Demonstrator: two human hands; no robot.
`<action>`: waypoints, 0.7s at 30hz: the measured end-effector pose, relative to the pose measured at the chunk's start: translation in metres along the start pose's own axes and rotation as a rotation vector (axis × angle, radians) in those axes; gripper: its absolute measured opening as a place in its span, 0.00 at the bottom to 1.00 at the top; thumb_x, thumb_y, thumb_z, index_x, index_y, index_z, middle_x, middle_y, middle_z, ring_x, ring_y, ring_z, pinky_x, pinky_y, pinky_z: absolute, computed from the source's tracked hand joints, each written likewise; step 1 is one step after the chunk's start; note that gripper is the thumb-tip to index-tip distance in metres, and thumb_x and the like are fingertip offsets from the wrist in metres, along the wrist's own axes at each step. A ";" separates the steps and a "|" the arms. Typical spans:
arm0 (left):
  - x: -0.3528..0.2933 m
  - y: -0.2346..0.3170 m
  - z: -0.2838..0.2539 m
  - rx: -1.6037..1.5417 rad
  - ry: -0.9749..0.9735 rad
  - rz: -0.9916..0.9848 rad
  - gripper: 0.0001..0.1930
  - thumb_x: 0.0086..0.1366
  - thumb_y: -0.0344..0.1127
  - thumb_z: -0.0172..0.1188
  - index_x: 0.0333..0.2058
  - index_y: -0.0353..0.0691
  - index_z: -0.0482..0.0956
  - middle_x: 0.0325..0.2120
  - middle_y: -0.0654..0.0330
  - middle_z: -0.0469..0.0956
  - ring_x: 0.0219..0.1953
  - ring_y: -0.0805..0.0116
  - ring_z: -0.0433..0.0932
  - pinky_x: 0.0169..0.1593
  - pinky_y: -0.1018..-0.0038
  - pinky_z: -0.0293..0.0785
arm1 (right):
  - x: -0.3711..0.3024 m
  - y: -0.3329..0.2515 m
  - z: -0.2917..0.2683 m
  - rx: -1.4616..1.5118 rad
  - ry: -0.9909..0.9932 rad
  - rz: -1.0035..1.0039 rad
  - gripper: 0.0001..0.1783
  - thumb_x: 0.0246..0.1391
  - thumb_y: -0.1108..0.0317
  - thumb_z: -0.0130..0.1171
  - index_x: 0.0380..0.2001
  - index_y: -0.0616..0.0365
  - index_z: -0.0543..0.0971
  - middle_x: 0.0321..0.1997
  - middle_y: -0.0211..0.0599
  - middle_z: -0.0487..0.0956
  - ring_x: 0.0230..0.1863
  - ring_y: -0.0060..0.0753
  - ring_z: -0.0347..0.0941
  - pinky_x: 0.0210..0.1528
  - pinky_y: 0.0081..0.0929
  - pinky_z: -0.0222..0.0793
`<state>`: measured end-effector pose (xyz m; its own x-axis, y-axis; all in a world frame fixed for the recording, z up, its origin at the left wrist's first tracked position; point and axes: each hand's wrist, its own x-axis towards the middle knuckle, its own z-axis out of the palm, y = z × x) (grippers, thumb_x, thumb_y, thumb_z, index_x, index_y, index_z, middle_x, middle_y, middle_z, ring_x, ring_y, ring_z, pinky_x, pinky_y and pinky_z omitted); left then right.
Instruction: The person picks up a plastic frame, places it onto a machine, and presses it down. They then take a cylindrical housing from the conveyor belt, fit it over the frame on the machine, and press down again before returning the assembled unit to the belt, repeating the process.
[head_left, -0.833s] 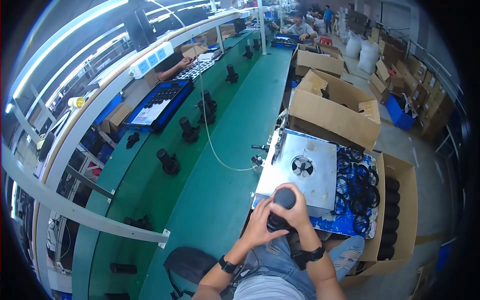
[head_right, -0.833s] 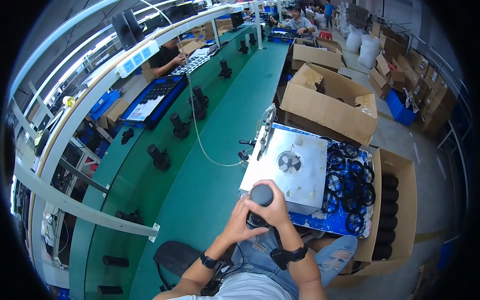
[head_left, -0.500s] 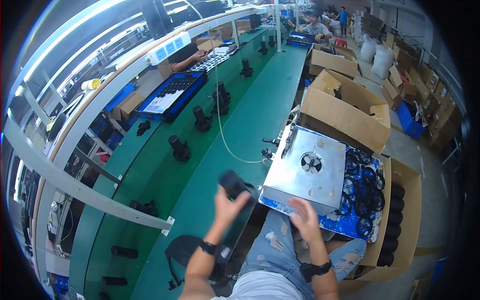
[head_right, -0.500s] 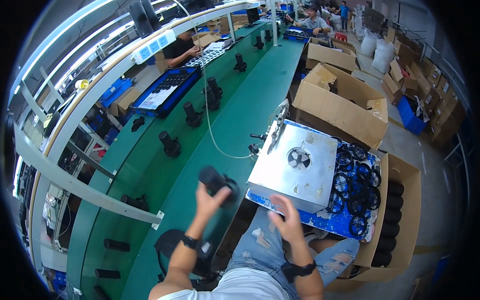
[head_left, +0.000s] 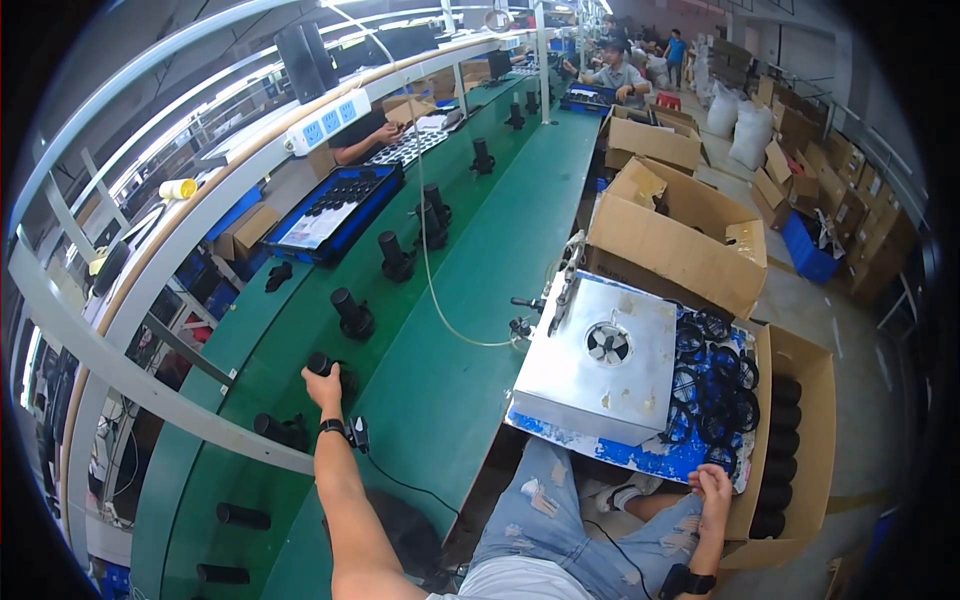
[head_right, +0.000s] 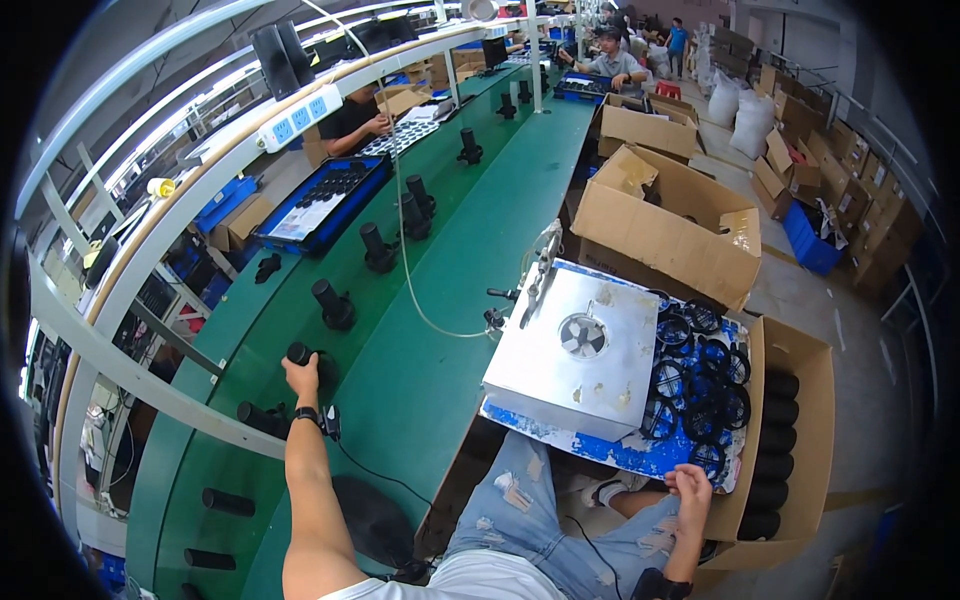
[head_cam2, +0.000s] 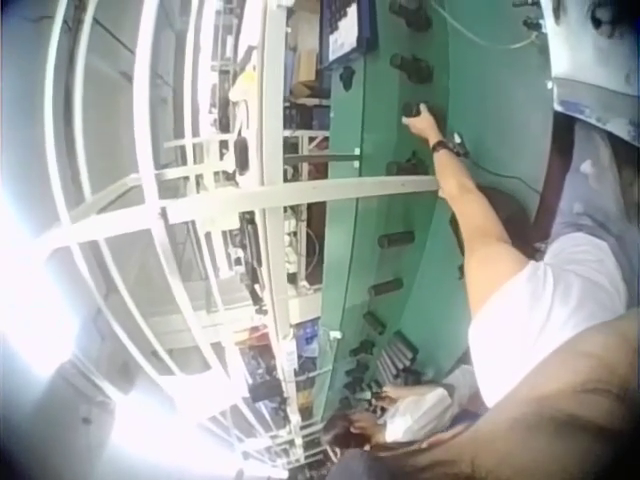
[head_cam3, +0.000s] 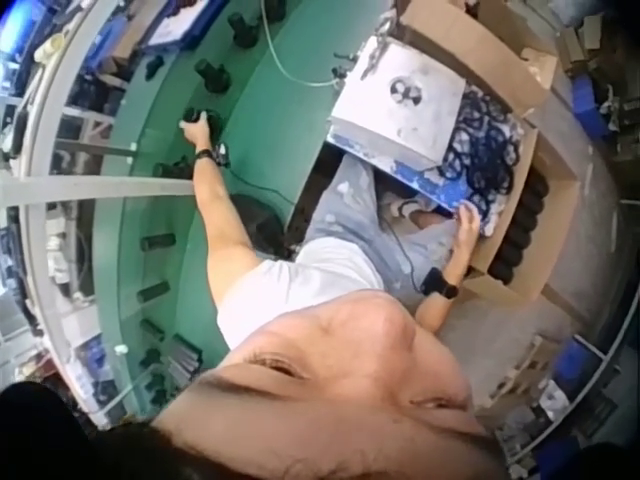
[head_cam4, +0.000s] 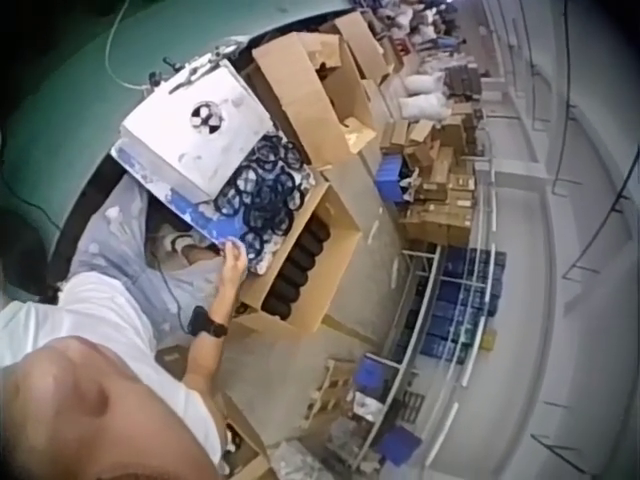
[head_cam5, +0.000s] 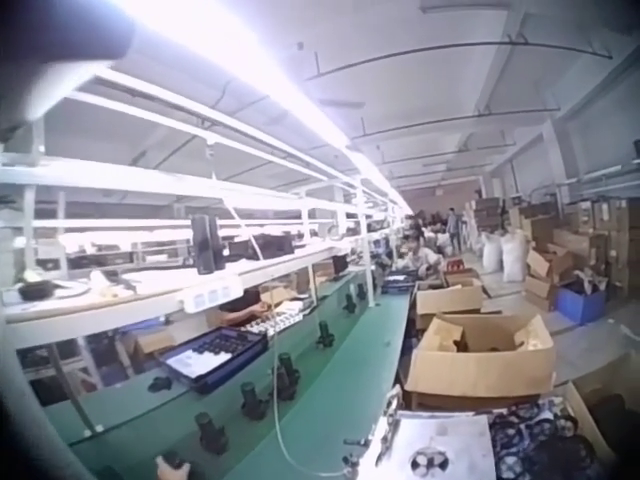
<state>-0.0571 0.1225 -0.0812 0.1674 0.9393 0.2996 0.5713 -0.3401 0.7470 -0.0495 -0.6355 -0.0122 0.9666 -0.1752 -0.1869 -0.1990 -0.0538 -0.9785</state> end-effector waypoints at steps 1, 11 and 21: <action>0.007 -0.008 -0.001 0.051 -0.039 -0.028 0.38 0.45 0.44 0.74 0.51 0.32 0.65 0.43 0.43 0.77 0.47 0.41 0.75 0.51 0.55 0.70 | 0.001 0.002 0.000 -0.002 -0.001 0.028 0.10 0.58 0.66 0.55 0.39 0.60 0.76 0.33 0.35 0.81 0.33 0.21 0.74 0.36 0.17 0.67; -0.064 0.103 -0.008 0.017 0.204 0.682 0.29 0.53 0.31 0.57 0.54 0.29 0.64 0.57 0.41 0.61 0.60 0.43 0.59 0.61 0.52 0.58 | 0.010 0.001 0.014 -0.051 -0.110 -0.029 0.08 0.58 0.68 0.55 0.38 0.61 0.76 0.33 0.36 0.81 0.33 0.22 0.75 0.36 0.18 0.68; -0.309 0.214 0.019 -0.432 -0.610 1.000 0.24 0.55 0.30 0.58 0.51 0.32 0.68 0.57 0.40 0.62 0.62 0.40 0.59 0.63 0.52 0.56 | 0.113 0.033 0.048 -0.679 -0.066 -0.030 0.23 0.46 0.65 0.63 0.48 0.54 0.74 0.38 0.50 0.81 0.39 0.43 0.79 0.43 0.36 0.74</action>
<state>0.0288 -0.2399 -0.0259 0.7866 0.0891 0.6110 -0.3126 -0.7959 0.5185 0.0606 -0.6101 -0.0693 0.9768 -0.1053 -0.1865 -0.2085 -0.6664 -0.7158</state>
